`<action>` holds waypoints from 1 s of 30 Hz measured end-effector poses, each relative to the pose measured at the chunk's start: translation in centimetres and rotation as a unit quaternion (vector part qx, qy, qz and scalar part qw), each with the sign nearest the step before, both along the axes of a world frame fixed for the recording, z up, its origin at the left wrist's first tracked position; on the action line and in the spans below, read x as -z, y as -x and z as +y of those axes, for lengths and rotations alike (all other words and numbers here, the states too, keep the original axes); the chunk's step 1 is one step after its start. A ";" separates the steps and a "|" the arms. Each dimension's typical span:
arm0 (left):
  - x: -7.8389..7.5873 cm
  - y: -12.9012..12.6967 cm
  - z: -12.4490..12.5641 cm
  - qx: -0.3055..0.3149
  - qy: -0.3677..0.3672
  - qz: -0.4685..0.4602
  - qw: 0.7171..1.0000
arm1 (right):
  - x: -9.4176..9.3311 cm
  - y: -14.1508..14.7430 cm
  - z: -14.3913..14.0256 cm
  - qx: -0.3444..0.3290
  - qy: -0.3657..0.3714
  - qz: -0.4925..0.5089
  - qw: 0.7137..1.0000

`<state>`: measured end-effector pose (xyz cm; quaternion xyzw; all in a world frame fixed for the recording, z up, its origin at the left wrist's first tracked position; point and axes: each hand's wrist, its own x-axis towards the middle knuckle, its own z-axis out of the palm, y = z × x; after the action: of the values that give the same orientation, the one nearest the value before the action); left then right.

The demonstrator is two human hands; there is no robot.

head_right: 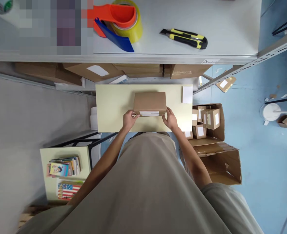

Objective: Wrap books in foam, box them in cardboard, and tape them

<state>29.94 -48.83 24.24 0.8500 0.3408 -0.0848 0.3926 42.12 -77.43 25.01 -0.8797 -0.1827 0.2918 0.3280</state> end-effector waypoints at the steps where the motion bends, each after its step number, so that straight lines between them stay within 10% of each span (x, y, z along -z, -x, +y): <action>1: 0.4 -0.1 -0.2 0.007 -0.002 0.026 1.000 | 0.5 -0.1 -0.1 -0.013 0.014 0.007 1.000; 7: 0.9 0.6 0.4 0.048 -0.041 0.046 0.997 | 2.1 -2.6 -2.6 -0.066 0.075 0.004 0.995; 13: -0.6 -1.4 0.3 0.036 -0.116 -0.042 0.992 | 2.8 -11.7 -6.8 -0.020 0.113 -0.063 0.991; 21: -2.6 -7.8 -6.4 0.120 -0.037 -0.073 0.989 | 6.3 -23.5 -6.2 -0.087 0.164 -0.043 0.982; 30: -3.6 -10.3 -11.9 0.165 -0.026 -0.087 0.982 | 9.7 -26.9 -5.6 -0.147 0.137 -0.042 0.979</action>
<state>40.24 -60.69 27.86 0.9085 0.1629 -0.0656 0.3792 69.06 -82.98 15.28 -0.8913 -0.2818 0.3221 0.1496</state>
